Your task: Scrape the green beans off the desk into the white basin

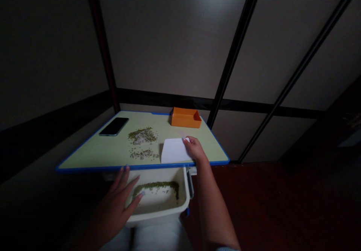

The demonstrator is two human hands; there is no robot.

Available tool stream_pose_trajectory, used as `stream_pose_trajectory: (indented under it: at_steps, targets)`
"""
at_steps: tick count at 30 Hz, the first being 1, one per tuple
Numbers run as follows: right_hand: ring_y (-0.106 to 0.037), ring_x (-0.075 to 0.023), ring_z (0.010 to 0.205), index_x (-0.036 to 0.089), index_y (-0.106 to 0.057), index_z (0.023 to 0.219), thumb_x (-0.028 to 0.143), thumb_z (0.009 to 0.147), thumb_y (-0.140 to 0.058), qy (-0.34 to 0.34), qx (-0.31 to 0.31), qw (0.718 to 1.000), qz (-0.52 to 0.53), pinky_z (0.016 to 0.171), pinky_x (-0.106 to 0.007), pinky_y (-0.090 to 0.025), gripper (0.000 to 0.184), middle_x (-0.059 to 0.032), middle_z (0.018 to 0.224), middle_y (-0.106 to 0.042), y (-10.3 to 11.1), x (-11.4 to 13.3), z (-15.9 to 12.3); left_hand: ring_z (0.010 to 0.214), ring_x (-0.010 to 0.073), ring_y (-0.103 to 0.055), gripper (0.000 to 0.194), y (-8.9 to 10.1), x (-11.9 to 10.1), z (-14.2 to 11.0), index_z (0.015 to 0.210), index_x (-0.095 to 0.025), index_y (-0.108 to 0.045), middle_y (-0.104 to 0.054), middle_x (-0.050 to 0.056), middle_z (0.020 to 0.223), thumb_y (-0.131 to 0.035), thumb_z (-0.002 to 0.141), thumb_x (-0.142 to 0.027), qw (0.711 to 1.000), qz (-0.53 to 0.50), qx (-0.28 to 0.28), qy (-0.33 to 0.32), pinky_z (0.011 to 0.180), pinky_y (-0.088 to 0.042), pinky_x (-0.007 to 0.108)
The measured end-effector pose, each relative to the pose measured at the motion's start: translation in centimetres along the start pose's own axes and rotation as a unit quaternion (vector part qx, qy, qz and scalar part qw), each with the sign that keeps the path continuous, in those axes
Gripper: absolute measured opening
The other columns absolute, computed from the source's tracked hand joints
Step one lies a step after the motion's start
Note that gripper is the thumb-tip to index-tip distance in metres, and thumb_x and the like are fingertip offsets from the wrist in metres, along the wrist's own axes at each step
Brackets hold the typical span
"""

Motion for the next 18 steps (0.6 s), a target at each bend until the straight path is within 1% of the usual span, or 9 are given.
stream_pose_trajectory:
  at_steps: [3, 6, 9, 13, 18]
  targets:
    - [-0.03, -0.0083, 0.047, 0.021, -0.044, 0.057, 0.057, 0.063, -0.07, -0.015, 0.03, 0.999, -0.004, 0.047, -0.024, -0.022, 0.045, 0.0067, 0.051, -0.038, -0.6, 0.01, -0.22, 0.139, 0.0352, -0.03, 0.047, -0.22, 0.13, -0.17, 0.121, -0.016, -0.063, -0.036, 0.02, 0.15, -0.049, 0.086, -0.045, 1.0, -0.008, -0.003, 0.003, 0.1, -0.047, 0.046]
    - [-0.034, -0.0083, 0.047, 0.02, -0.047, 0.06, 0.059, 0.062, -0.07, -0.029, 0.034, 0.999, -0.008, 0.046, -0.023, -0.025, 0.045, 0.0065, 0.051, -0.042, -0.86, -0.03, -0.37, 0.14, 0.0341, -0.03, 0.047, -0.42, 0.25, -0.28, 0.121, -0.017, -0.062, -0.033, 0.017, 0.153, -0.049, 0.086, -0.045, 1.0, -0.014, 0.0, 0.011, 0.102, -0.046, 0.046]
    - [-0.037, -0.0085, 0.045, 0.02, -0.05, 0.063, 0.059, 0.063, -0.07, -0.041, 0.037, 0.998, -0.012, 0.044, -0.023, -0.026, 0.044, 0.0059, 0.053, -0.047, -1.05, -0.16, -0.53, 0.141, 0.0335, -0.029, 0.047, -0.44, 0.2, -0.28, 0.121, -0.017, -0.062, -0.033, 0.017, 0.153, -0.049, 0.086, -0.045, 1.0, -0.014, 0.003, 0.011, 0.102, -0.046, 0.045]
    - [-0.037, -0.0084, 0.044, 0.02, -0.051, 0.063, 0.058, 0.063, -0.071, -0.049, 0.029, 0.998, -0.02, 0.042, -0.023, -0.026, 0.043, 0.0057, 0.051, -0.048, -1.03, -0.35, -0.58, 0.14, 0.0344, -0.031, 0.047, -0.13, 0.04, -0.18, 0.12, -0.016, -0.063, -0.037, 0.02, 0.15, -0.049, 0.086, -0.045, 1.0, -0.003, -0.003, 0.006, 0.1, -0.048, 0.045]
    - [-0.041, -0.0097, 0.045, 0.019, -0.052, 0.063, 0.059, 0.062, -0.07, -0.051, 0.001, 0.998, -0.028, 0.042, -0.023, -0.028, 0.044, 0.0041, 0.052, -0.051, -0.6, -0.51, -0.4, 0.139, 0.035, -0.031, 0.048, -0.06, -0.02, -0.07, 0.121, -0.015, -0.063, -0.038, 0.021, 0.148, -0.049, 0.086, -0.046, 1.0, -0.005, 0.005, 0.001, 0.099, -0.048, 0.046]
Point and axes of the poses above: each hand's wrist, its own z-axis towards the middle knuckle, its own y-axis out of the back of the hand, x = y × z, the point moved 7 cm from there along z, towards the middle knuckle
